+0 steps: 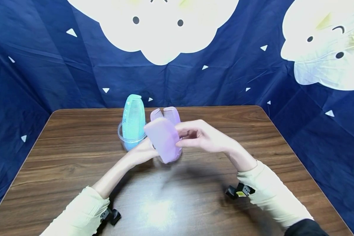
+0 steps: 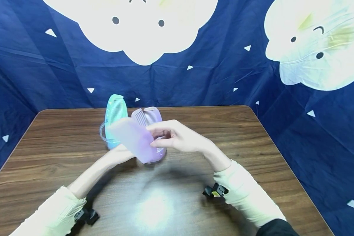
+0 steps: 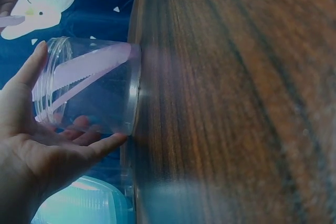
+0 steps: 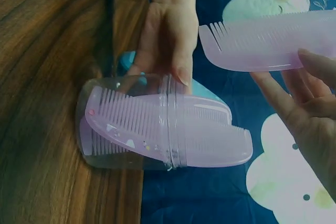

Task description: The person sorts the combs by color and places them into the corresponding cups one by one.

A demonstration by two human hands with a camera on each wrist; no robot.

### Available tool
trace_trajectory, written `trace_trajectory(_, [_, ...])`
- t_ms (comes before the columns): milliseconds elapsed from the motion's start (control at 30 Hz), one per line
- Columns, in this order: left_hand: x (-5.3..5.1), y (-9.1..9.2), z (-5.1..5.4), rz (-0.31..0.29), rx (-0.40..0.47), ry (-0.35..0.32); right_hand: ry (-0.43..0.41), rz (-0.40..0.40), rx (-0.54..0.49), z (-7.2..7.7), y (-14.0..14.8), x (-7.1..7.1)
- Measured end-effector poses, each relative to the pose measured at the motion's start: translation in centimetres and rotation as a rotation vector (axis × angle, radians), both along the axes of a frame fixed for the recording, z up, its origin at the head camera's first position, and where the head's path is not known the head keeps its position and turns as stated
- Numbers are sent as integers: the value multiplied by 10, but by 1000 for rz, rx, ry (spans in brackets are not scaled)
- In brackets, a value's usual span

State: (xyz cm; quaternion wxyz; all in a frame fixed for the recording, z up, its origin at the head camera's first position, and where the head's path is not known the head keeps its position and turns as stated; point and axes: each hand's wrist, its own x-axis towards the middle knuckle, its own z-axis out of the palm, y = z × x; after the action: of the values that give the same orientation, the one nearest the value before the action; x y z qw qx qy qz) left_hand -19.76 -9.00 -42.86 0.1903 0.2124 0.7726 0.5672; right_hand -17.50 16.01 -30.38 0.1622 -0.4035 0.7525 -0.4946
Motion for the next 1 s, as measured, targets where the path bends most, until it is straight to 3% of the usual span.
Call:
trace_trajectory(133, [-2,2,1,36,-27,-10,12,-53,-57,1,4,-6])
trace_trajectory(267, [-2,3,1,27,-3,-14,13,-106,-123,-1,8,-12])
trace_trajectory(633, [-3,7,2,10,28,-15,-83,-277,-233,-17,18,-26])
trace_trajectory(1000, [-1,7,2,32,6,-20,-166,-281,-298,-39,14,-34])
